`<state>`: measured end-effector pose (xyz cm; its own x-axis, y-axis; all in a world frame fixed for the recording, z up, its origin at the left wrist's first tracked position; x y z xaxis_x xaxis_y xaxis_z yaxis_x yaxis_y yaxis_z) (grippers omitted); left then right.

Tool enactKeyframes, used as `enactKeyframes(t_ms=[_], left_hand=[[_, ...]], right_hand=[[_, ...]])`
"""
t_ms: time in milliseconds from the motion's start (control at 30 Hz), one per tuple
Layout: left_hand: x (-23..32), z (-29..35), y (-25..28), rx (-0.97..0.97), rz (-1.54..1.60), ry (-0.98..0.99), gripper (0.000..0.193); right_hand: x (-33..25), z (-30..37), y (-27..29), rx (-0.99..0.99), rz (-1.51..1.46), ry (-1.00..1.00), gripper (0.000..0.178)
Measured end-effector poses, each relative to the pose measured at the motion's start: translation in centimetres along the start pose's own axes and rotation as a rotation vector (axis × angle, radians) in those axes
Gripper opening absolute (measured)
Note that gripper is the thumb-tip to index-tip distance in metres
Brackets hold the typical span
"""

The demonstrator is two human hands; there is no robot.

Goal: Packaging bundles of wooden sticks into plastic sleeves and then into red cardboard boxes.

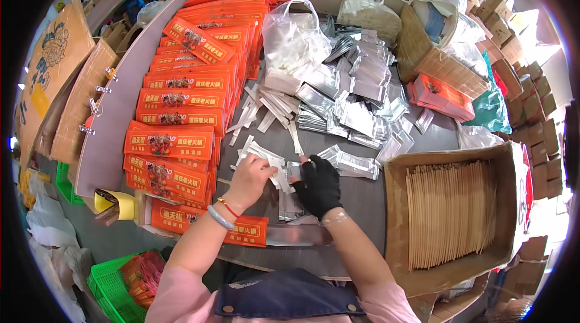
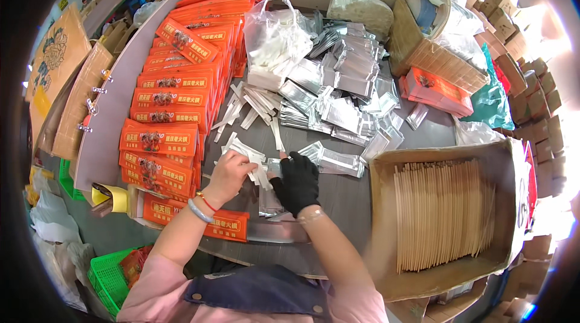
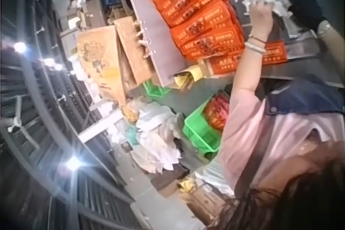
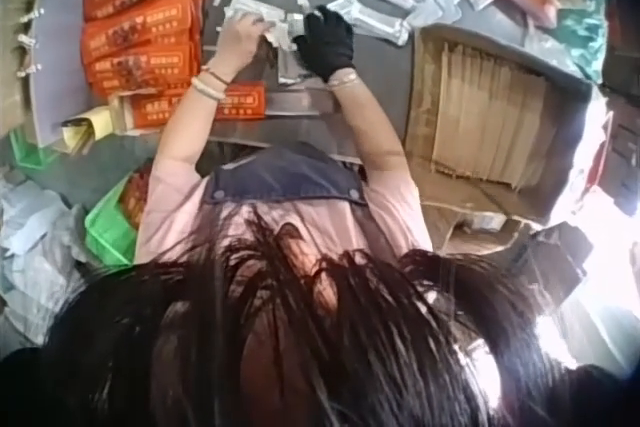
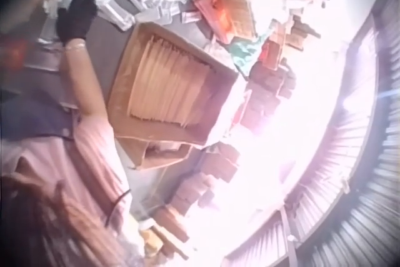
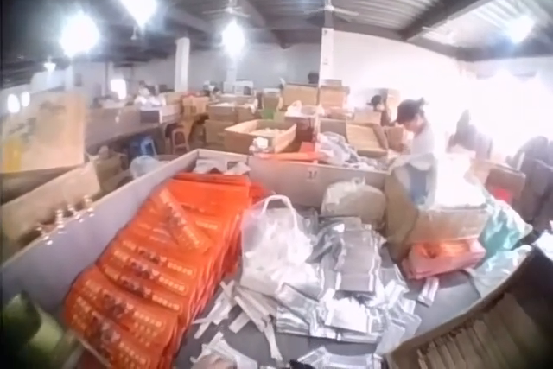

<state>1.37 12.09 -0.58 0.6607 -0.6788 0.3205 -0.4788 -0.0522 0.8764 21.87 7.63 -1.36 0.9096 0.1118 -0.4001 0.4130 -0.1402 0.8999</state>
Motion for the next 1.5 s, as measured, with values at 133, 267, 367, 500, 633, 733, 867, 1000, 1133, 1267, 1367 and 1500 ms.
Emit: enactKeyframes(t_ms=[133,267,367,500,633,733,867,1000,1133,1267,1367,1500], left_hand=[[-0.3,-0.2,0.6,-0.037,-0.005,-0.039,0.022],[0.1,-0.9,2.1,-0.051,0.007,-0.060,0.016],[1.9,-1.3,2.1,-0.060,0.148,-0.038,0.012],[5.6,-0.4,1.0,-0.224,0.373,0.096,0.008],[10.1,1.6,-2.5,-0.340,0.419,0.215,0.017],[10.9,2.0,-3.9,-0.312,0.174,0.230,0.016],[10.9,1.1,-4.6,-0.428,0.150,0.200,0.015],[11.4,0.8,-5.0,-0.449,0.126,0.112,0.014],[12.2,0.5,-5.6,-0.436,0.089,0.047,0.012],[12.4,-0.5,-4.7,-0.561,0.151,0.189,0.013],[12.0,-0.9,-4.9,-0.740,0.121,0.196,0.015],[11.4,-0.2,-5.2,-0.613,0.117,0.064,0.016]], right_hand=[[3.4,5.3,7.1,0.213,-0.145,-0.010,0.045],[11.4,14.7,11.2,0.371,-0.367,-0.742,0.030],[12.6,18.4,13.3,0.183,0.293,-0.905,0.032],[15.3,21.1,11.6,0.044,0.484,-0.927,0.026],[15.5,21.1,11.3,0.060,0.340,-0.961,0.023],[15.6,21.4,11.2,-0.077,0.451,-0.877,0.022],[12.7,20.8,12.3,-0.204,0.587,-0.773,0.021],[8.2,17.1,15.1,-0.073,0.197,-1.090,0.019],[12.7,19.7,12.6,0.637,-0.259,-1.089,0.020],[10.3,19.4,14.0,0.652,-0.245,-0.815,0.018],[8.0,18.3,12.8,0.742,-0.250,-0.784,0.014],[9.8,18.8,10.3,0.762,-0.273,-0.587,0.011]])
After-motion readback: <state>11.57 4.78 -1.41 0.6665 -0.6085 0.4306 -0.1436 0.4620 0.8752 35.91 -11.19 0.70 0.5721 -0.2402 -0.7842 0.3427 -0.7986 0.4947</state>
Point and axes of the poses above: each hand's wrist, its own z-axis away from the middle knuckle, its own y-axis out of the back of the hand, x = y × z, the point moved 1 cm from there along -z, towards the middle knuckle
